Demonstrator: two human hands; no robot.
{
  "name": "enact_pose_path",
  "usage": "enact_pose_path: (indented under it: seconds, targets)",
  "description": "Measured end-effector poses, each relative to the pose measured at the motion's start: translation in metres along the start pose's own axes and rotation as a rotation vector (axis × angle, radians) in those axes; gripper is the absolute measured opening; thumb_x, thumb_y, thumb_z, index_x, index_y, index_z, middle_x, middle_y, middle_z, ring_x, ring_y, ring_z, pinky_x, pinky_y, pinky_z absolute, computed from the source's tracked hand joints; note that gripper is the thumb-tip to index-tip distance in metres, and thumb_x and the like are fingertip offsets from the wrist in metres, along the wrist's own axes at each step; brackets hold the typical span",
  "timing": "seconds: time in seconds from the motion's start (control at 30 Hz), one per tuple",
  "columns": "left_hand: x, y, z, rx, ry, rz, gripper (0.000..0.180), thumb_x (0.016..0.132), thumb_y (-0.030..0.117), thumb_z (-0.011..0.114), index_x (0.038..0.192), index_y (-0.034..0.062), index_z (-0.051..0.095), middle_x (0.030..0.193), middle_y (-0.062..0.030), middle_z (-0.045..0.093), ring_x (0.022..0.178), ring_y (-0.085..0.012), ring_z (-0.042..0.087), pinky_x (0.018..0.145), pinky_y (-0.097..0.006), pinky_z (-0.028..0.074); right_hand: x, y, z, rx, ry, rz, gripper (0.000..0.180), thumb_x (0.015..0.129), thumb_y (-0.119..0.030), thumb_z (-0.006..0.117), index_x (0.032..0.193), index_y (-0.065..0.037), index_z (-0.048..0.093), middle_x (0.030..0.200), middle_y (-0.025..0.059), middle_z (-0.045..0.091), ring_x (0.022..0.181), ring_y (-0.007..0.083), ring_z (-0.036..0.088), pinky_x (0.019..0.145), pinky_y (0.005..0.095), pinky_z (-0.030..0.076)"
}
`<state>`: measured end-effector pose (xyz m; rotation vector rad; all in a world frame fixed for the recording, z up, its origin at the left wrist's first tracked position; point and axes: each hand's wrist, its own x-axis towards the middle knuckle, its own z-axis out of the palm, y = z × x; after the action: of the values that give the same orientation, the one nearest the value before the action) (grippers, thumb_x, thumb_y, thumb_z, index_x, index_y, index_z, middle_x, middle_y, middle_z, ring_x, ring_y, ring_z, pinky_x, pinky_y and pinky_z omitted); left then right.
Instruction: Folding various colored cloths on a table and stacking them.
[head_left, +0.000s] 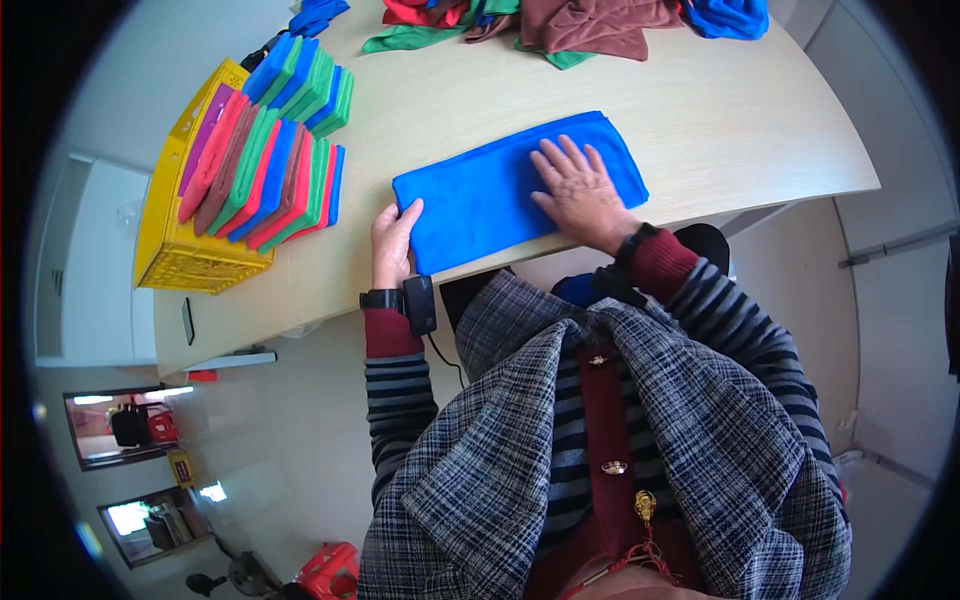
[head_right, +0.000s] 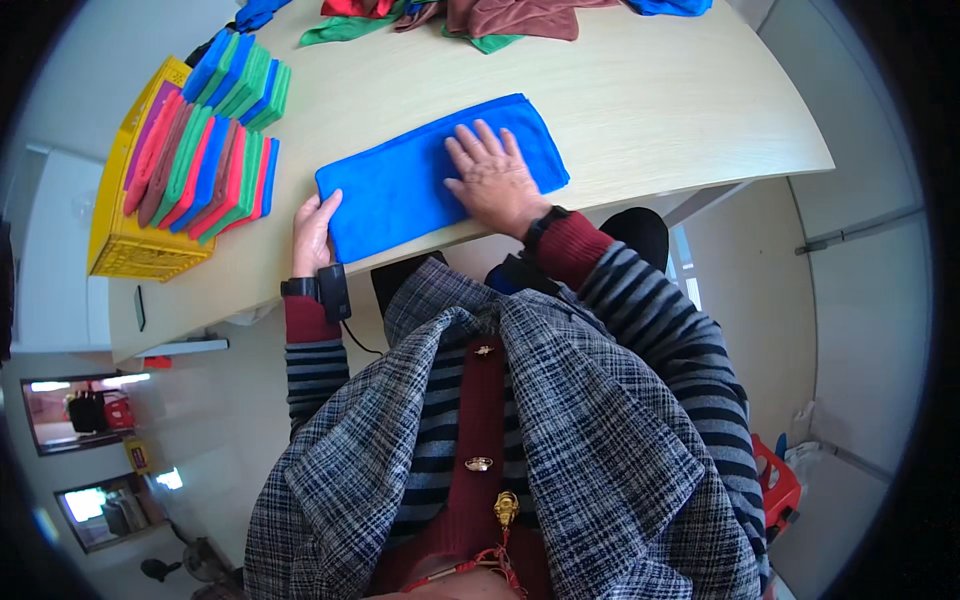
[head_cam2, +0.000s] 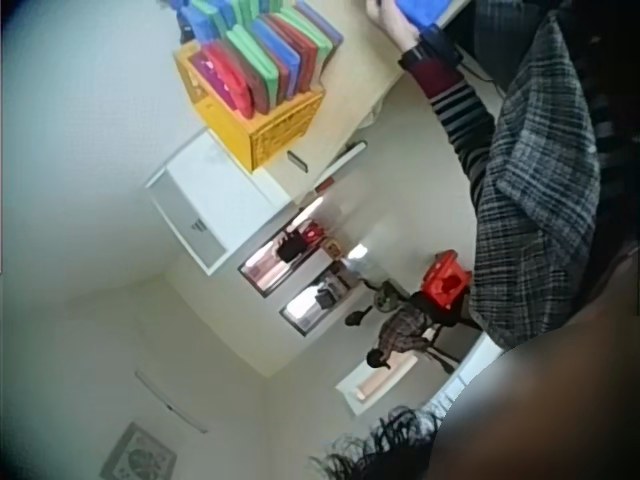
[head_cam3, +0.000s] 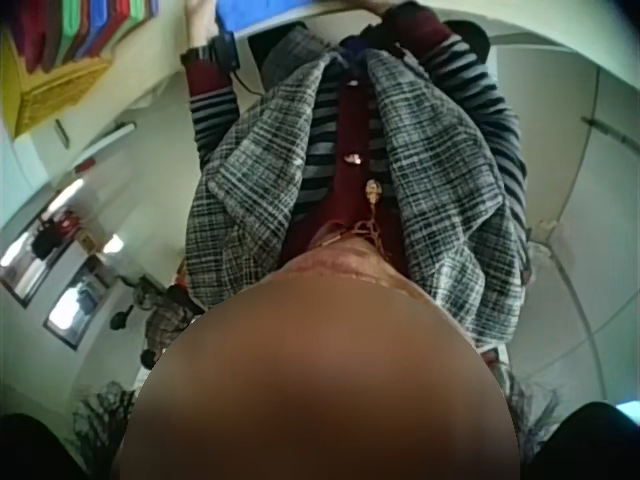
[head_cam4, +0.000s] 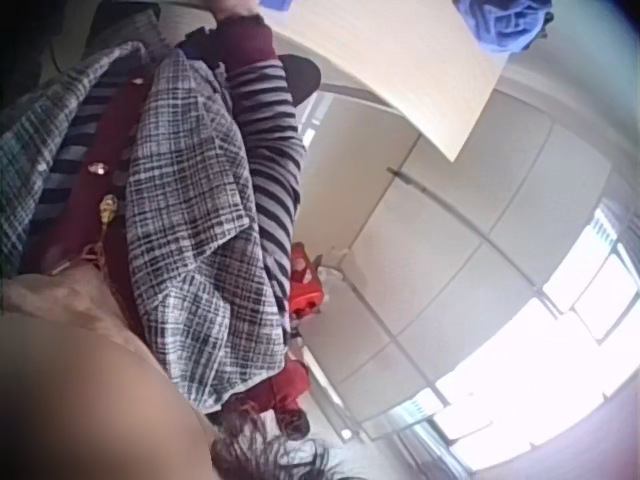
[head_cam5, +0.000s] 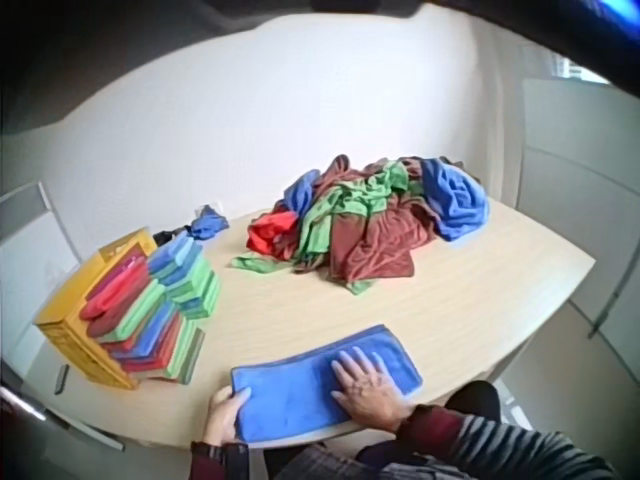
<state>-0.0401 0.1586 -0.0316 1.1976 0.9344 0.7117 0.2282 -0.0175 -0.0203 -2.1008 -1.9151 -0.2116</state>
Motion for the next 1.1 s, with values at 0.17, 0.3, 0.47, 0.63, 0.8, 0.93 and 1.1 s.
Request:
enact_pose_path:
  seconds: [0.17, 0.3, 0.47, 0.63, 0.8, 0.93, 1.1]
  targets:
    - [-0.009, 0.007, -0.012, 0.035, 0.034, 0.062, 0.03, 0.094, 0.02, 0.07, 0.114, -0.0017, 0.064, 0.107, -0.0094, 0.07, 0.091, -0.016, 0.067, 0.083, -0.033, 0.054, 0.017, -0.029, 0.013, 0.012, -0.055, -0.021, 0.059, 0.101, -0.042, 0.046, 0.15, -0.009, 0.04, 0.159, 0.014, 0.034, 0.148, 0.0343, 0.027, 0.12, 0.0543, 0.018]
    - [-0.022, 0.04, -0.003, -0.073, -0.02, 0.014, 0.03, 0.095, 0.022, 0.069, 0.114, -0.0017, 0.064, 0.108, -0.0095, 0.07, 0.09, -0.0163, 0.067, 0.082, -0.032, 0.054, 0.021, -0.04, 0.022, 0.008, -0.06, -0.035, 0.06, 0.102, -0.043, 0.044, 0.151, -0.009, 0.04, 0.159, 0.0136, 0.034, 0.148, 0.034, 0.027, 0.12, 0.0546, 0.018]
    - [-0.031, 0.097, 0.048, -0.154, -0.137, -0.007, 0.029, 0.096, 0.023, 0.066, 0.113, -0.0002, 0.064, 0.102, -0.0076, 0.069, 0.085, -0.0146, 0.066, 0.078, -0.03, 0.054, 0.021, -0.049, 0.019, -0.016, -0.068, -0.06, 0.058, 0.102, -0.041, 0.044, 0.149, -0.008, 0.042, 0.157, 0.0139, 0.036, 0.147, 0.0336, 0.029, 0.119, 0.0544, 0.02]
    - [0.007, 0.112, 0.09, -0.009, -0.216, 0.116, 0.022, 0.095, 0.023, 0.067, 0.103, 0.0026, 0.066, 0.089, -0.0037, 0.068, 0.076, -0.0113, 0.066, 0.07, -0.027, 0.053, 0.013, -0.046, 0.0, 0.069, -0.081, -0.175, 0.054, 0.099, -0.036, 0.05, 0.145, -0.007, 0.046, 0.153, 0.0149, 0.04, 0.143, 0.033, 0.035, 0.119, 0.0523, 0.023]
    - [0.037, 0.096, 0.156, 0.261, -0.319, 0.124, 0.019, 0.089, 0.024, 0.069, 0.085, 0.0052, 0.065, 0.072, 0.0004, 0.064, 0.058, -0.0102, 0.062, 0.055, -0.027, 0.05, -0.032, -0.022, -0.011, 0.248, -0.052, -0.339, 0.054, 0.095, -0.031, 0.058, 0.141, -0.006, 0.049, 0.148, 0.015, 0.045, 0.139, 0.0323, 0.04, 0.118, 0.0504, 0.026]
    - [0.05, 0.067, 0.208, 0.676, -0.29, 0.185, 0.025, 0.086, 0.025, 0.068, 0.076, 0.0026, 0.063, 0.063, -0.004, 0.063, 0.049, -0.0159, 0.061, 0.047, -0.03, 0.049, -0.05, -0.009, -0.005, 0.235, 0.014, -0.419, 0.052, 0.094, -0.031, 0.06, 0.14, -0.009, 0.049, 0.143, 0.0141, 0.049, 0.137, 0.0317, 0.042, 0.117, 0.0509, 0.026]
    - [0.053, 0.042, 0.241, 0.905, -0.201, 0.186, 0.03, 0.085, 0.027, 0.067, 0.073, 0.0, 0.062, 0.061, -0.0079, 0.064, 0.049, -0.0191, 0.064, 0.045, -0.031, 0.049, -0.059, -0.002, 0.002, 0.223, 0.041, -0.432, 0.049, 0.092, -0.036, 0.061, 0.133, -0.009, 0.055, 0.14, 0.0123, 0.052, 0.136, 0.0295, 0.043, 0.117, 0.0501, 0.027]
